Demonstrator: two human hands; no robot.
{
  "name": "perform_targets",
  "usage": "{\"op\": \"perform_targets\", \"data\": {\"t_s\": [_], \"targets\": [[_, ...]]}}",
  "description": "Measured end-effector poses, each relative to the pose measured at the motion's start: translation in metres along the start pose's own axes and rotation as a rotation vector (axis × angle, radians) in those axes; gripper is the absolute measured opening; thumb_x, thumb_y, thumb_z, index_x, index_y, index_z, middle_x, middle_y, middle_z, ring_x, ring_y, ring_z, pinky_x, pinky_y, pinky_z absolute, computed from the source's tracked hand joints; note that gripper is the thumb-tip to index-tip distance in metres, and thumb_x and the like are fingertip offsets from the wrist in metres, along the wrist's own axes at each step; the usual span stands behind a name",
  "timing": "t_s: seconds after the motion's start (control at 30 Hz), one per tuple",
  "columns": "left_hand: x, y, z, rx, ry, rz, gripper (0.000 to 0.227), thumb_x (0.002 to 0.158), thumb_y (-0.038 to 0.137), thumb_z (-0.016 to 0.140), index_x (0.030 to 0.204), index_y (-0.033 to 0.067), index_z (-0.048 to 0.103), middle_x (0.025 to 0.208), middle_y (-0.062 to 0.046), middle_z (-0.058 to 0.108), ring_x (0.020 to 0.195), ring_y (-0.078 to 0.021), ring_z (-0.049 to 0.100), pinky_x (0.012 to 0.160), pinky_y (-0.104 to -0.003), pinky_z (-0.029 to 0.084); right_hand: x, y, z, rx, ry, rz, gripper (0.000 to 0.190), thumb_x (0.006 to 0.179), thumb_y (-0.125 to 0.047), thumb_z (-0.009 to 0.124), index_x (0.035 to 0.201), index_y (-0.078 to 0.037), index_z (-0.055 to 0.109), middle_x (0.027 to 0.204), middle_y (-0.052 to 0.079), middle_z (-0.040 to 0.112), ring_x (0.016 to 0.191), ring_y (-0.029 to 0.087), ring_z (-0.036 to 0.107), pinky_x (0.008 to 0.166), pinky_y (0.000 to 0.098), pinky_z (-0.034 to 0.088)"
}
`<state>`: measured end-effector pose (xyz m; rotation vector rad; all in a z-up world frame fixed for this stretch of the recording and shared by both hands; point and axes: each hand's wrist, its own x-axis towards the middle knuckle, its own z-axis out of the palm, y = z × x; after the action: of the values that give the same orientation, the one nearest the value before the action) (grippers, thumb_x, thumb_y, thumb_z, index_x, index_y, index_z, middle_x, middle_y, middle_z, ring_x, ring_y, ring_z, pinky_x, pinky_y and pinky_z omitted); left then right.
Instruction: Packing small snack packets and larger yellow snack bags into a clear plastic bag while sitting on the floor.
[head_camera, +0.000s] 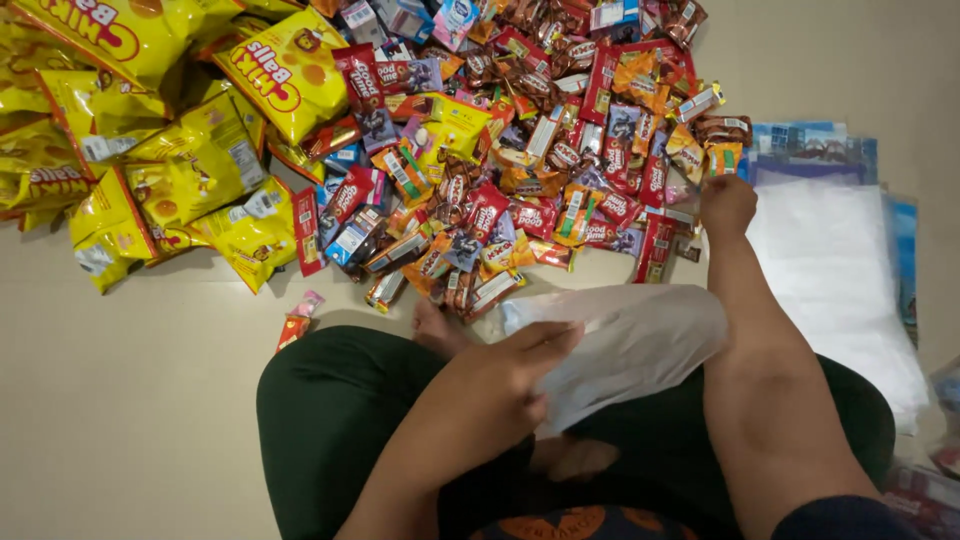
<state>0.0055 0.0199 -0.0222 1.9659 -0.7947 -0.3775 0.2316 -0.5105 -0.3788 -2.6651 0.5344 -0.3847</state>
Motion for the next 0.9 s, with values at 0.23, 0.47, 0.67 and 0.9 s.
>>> {"op": "perform_targets", "data": {"t_s": [0.23, 0.47, 0.67, 0.9], "targets": [[0.013, 0.001, -0.001, -0.006, -0.096, -0.002, 0.080, 0.070, -0.003, 0.059, 0.149, 0.0013, 0.048, 0.156, -0.020, 0.049, 0.133, -0.0352, 0.056, 0.104, -0.040, 0.045, -0.009, -0.041, 0.008, -0.063, -0.356, -0.120, 0.030, 0.094, -0.012, 0.064, 0.122, -0.012, 0.078, 0.122, 0.026, 0.066, 0.101, 0.042, 0.065, 0.083, 0.0506, 0.054], [0.014, -0.006, 0.002, -0.039, -0.061, -0.013, 0.087, 0.067, -0.006, 0.060, 0.152, 0.0042, 0.045, 0.157, -0.018, 0.048, 0.136, -0.0329, 0.056, 0.108, -0.037, 0.043, 0.034, -0.018, 0.018, -0.145, -0.194, -0.227, 0.034, 0.085, -0.043, 0.077, 0.101, -0.013, 0.083, 0.086, 0.015, 0.077, 0.078, 0.033, 0.073, 0.061, 0.0454, 0.051], [0.012, 0.004, -0.008, 0.194, -0.043, -0.165, 0.080, 0.072, 0.012, 0.068, 0.149, 0.0125, 0.046, 0.154, -0.012, 0.051, 0.126, -0.0367, 0.059, 0.088, -0.052, 0.049, -0.020, -0.285, -0.242, 0.595, -0.085, -0.303, 0.026, 0.100, -0.001, 0.098, 0.115, -0.008, 0.077, 0.090, 0.001, 0.070, 0.073, 0.004, 0.064, 0.060, 0.0163, 0.053], [0.009, -0.001, -0.014, 0.111, 0.097, -0.164, 0.077, 0.070, 0.005, 0.067, 0.144, 0.0112, 0.048, 0.153, -0.007, 0.049, 0.065, -0.0258, 0.074, 0.067, -0.043, 0.050, -0.172, -0.398, -0.416, 0.441, -0.342, -1.049, 0.007, 0.096, 0.000, 0.073, 0.092, 0.002, 0.068, 0.091, 0.016, 0.076, 0.080, 0.023, 0.073, 0.077, 0.0332, 0.054]]}}
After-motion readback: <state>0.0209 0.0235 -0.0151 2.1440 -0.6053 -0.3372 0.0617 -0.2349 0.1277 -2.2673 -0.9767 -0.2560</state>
